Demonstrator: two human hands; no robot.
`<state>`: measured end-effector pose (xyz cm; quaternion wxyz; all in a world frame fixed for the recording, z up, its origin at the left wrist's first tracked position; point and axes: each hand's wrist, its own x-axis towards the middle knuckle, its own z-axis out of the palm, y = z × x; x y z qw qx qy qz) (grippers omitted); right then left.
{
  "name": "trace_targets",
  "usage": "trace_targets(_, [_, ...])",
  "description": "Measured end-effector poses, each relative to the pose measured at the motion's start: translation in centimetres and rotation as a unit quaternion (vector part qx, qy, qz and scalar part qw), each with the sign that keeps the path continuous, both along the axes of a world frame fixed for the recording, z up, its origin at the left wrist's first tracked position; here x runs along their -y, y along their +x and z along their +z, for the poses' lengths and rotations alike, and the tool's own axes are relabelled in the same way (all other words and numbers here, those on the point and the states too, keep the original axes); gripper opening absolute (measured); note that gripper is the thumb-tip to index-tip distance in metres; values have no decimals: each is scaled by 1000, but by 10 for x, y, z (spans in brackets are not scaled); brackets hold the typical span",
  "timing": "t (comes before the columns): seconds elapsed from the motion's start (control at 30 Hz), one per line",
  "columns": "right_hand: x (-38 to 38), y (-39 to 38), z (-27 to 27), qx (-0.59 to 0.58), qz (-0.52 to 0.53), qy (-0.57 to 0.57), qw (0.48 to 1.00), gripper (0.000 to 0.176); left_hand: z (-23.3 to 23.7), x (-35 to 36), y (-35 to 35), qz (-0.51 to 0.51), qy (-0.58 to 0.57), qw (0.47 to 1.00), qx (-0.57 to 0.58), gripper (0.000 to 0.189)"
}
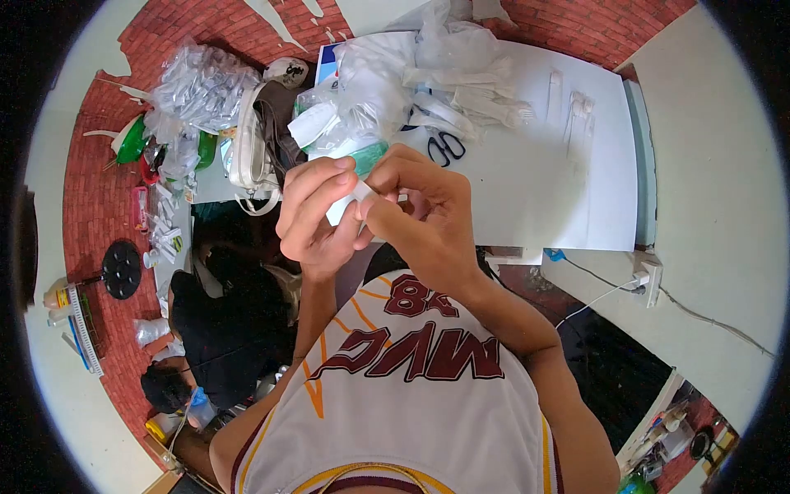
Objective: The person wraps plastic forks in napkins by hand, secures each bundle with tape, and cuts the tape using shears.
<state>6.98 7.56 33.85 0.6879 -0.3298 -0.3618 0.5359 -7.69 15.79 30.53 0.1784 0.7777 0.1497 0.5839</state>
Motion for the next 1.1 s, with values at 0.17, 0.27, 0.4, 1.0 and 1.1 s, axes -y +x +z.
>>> trace_targets(0.17, [-1, -1, -3, -7, -5, 7, 1000, 7, -5, -1, -1, -5, -5, 1000, 0, 42])
trace_targets(0.27, [-1, -1, -6, -22, 3, 9, 1000, 9, -3, -1, -2, 3, -17, 1000, 5, 42])
trace_targets(0.4, [-1, 0, 0, -12, 13, -18, 1000, 10, -2, -2, -4, 2, -11, 1000, 2, 43])
trace_targets(1.0, [2, -1, -18, -6, 41, -14, 999, 16, -5, 2, -15, 1, -36, 999, -10, 48])
trace_targets(1.1, [7, 3, -6, -21, 55, -47, 997, 18, -6, 6, -21, 4, -84, 996, -9, 50])
